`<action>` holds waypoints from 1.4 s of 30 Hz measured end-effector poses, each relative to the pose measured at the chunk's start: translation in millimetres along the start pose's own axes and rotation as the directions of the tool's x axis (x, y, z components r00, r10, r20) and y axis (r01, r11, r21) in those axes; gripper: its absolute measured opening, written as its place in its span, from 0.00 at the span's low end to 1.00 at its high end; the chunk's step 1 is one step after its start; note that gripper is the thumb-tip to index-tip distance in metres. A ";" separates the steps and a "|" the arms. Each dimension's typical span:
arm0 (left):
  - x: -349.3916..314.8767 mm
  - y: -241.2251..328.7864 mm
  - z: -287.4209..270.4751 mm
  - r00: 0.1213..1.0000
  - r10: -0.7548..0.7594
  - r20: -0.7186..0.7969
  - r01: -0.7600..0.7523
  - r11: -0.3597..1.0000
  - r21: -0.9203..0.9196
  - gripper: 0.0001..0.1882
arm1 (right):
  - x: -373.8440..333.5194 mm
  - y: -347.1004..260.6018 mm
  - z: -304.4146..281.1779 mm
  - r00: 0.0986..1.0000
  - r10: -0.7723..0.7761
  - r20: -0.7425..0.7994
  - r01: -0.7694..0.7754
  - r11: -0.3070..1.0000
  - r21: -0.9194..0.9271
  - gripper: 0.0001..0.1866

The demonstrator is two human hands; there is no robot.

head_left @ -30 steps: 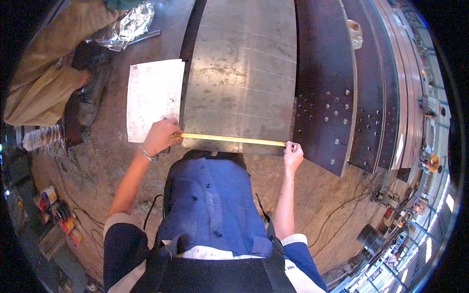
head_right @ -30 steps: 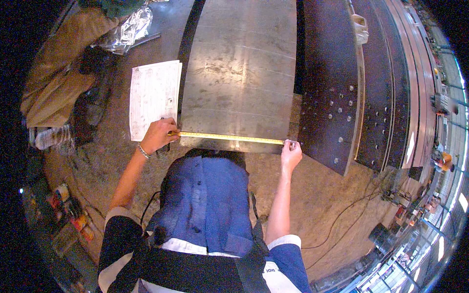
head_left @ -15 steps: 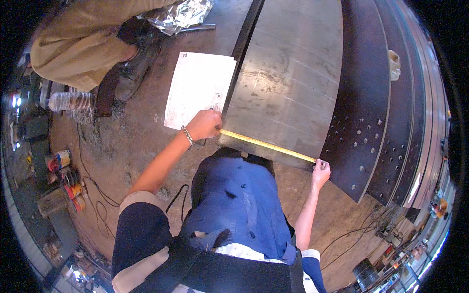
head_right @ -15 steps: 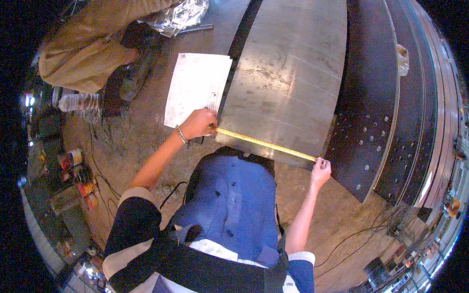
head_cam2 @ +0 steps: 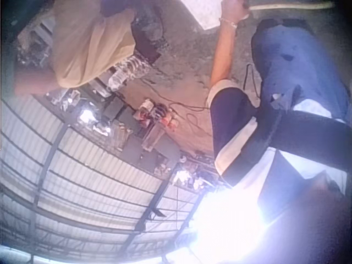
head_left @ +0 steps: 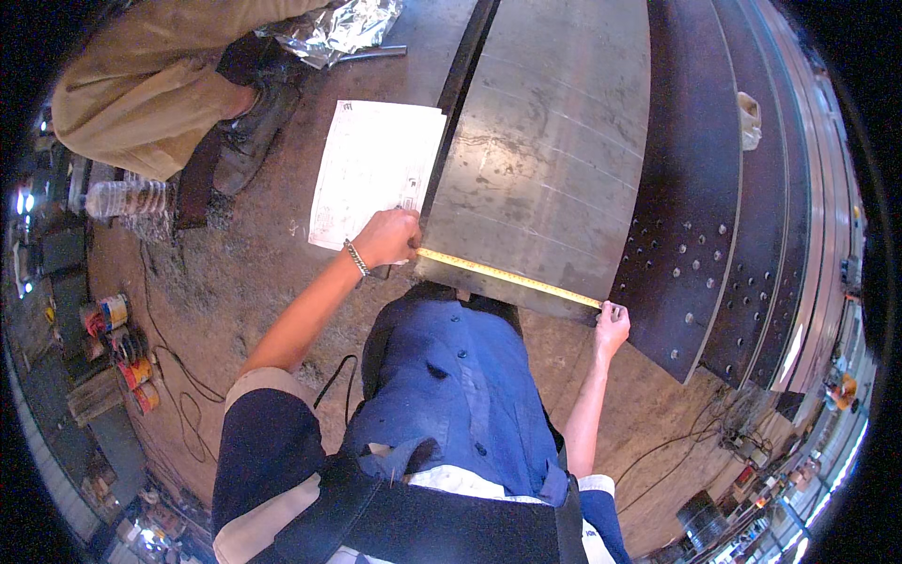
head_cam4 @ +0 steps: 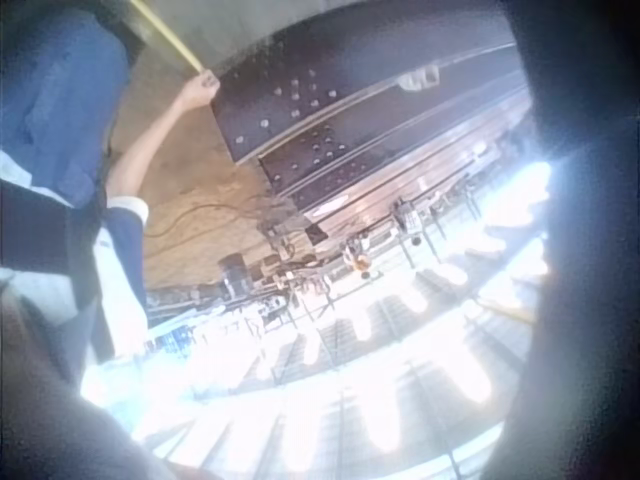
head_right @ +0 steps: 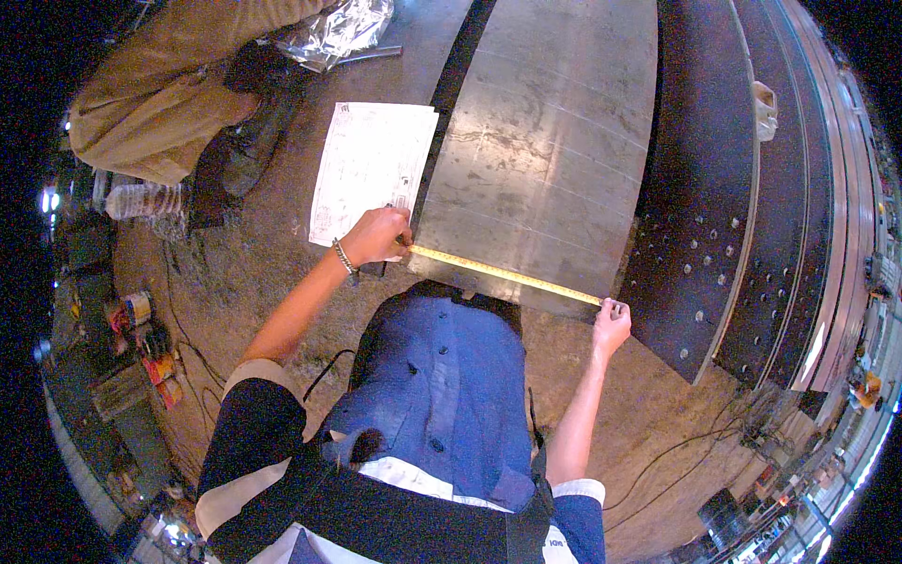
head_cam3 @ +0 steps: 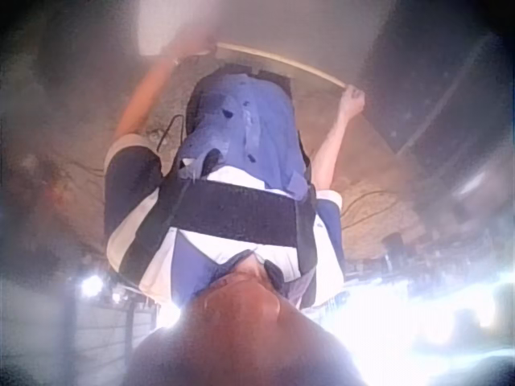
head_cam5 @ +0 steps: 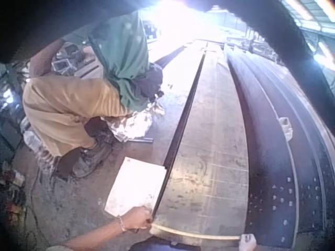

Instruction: The person measures a large curved metal sheet using a yellow tape measure and marks points with a white marker. They repeatedly reposition the tape measure along the sheet's surface and make marks at measured intervals.

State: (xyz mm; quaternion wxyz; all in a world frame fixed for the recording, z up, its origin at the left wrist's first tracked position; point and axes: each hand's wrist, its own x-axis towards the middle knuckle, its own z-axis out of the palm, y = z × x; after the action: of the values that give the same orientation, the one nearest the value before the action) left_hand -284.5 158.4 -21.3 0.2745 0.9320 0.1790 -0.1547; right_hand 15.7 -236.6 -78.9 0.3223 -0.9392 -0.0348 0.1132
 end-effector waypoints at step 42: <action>4.5 2.6 -7.1 0.999 -0.023 0.047 0.022 1.000 0.013 0.07 | -37.5 -126.3 59.2 0.740 -0.286 0.609 0.135 0.950 0.283 0.12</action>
State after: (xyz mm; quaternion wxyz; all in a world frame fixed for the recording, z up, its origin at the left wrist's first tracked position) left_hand -278.1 161.5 -16.1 0.2712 0.9277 0.1822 -0.1806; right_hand -33.7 -106.7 -39.6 0.4034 -0.7915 -0.2367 0.3935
